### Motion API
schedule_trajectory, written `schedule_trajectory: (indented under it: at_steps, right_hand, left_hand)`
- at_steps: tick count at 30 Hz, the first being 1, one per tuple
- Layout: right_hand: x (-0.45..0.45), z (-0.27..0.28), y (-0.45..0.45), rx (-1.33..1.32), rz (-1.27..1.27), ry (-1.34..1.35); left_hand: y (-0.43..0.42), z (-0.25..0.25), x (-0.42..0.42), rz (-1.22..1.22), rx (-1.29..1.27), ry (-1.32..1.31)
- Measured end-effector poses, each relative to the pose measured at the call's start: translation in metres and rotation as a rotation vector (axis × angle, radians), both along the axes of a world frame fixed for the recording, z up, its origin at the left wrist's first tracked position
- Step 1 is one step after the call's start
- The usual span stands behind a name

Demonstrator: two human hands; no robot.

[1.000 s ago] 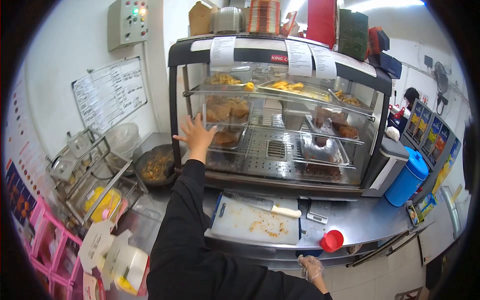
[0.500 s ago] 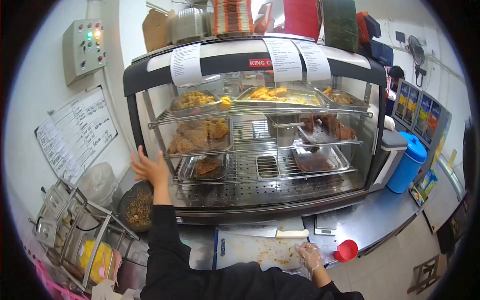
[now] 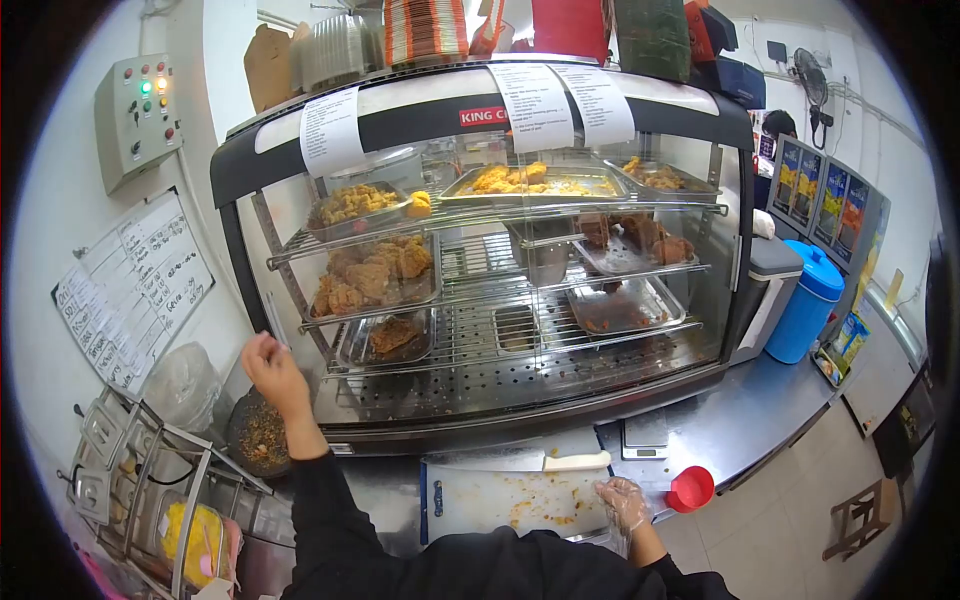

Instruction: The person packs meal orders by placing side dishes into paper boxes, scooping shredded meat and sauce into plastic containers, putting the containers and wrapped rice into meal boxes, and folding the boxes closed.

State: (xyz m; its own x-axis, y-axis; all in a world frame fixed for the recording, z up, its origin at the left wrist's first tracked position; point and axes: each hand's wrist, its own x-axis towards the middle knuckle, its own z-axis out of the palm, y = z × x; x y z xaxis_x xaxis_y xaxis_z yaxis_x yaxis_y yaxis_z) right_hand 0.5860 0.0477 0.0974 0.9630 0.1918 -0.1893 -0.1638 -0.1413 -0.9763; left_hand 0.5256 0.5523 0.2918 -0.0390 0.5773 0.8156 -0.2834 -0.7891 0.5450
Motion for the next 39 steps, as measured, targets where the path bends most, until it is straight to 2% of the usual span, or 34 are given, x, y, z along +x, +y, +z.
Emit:
schedule_trajectory:
  at_steps: [2,5,6,7,8,9,10,12,15,18,20,24,27,29,30,33,39]
  right_hand:
    - [-0.007,0.029,0.006,0.020,-0.005,-0.012]
    - [-0.002,0.035,0.005,0.095,0.040,0.051]
    - [0.001,0.033,0.003,0.127,0.064,0.087]
    - [0.004,0.034,0.000,0.082,0.088,0.103]
    - [0.008,0.036,-0.003,0.037,0.112,0.117]
    - [0.012,0.038,-0.007,-0.008,0.137,0.130]
    - [0.015,0.044,-0.010,-0.040,0.147,0.081]
    - [0.018,0.056,-0.019,-0.101,0.164,-0.015]
    - [0.034,0.036,-0.040,0.299,0.218,0.063]
    - [0.056,0.017,-0.073,0.329,0.223,-0.013]
    - [0.059,0.040,-0.092,0.391,0.205,-0.035]
    - [0.078,0.059,-0.133,0.523,0.110,-0.013]
    - [0.103,0.057,-0.160,0.557,0.021,-0.049]
    - [0.107,0.082,-0.170,0.622,-0.024,-0.027]
    - [0.119,0.073,-0.176,0.695,0.010,-0.062]
    - [0.123,0.087,-0.179,0.776,0.065,-0.008]
    - [0.123,0.076,-0.174,0.668,0.138,0.018]
  left_hand:
    - [-0.030,-0.019,0.001,-0.160,-0.091,0.003]
    - [-0.107,-0.029,0.004,-0.100,0.147,0.192]
    - [-0.135,-0.033,0.003,-0.254,0.004,0.273]
    - [-0.144,-0.052,0.007,-0.319,-0.005,0.361]
    - [-0.169,-0.055,0.009,-0.420,-0.139,0.375]
    - [-0.177,-0.065,0.015,-0.337,0.102,0.423]
    - [-0.201,-0.057,0.011,-0.393,0.169,0.471]
    - [-0.226,-0.072,0.010,-0.566,0.040,0.687]
    - [-0.269,-0.063,0.010,-0.650,-0.021,0.971]
    - [-0.293,-0.071,0.018,-0.781,0.051,1.096]
    - [-0.306,-0.084,0.025,-0.914,0.033,1.223]
    - [-0.347,-0.090,0.032,-0.938,0.106,1.456]
    - [-0.368,-0.103,0.035,-0.913,0.020,1.434]
    - [-0.379,-0.119,0.035,-0.867,0.065,1.142]
    - [-0.383,-0.124,0.035,-0.840,0.087,1.000]
    - [-0.390,-0.114,0.030,-0.917,-0.111,1.253]
    - [-0.418,-0.083,0.037,-0.790,-0.196,1.518]
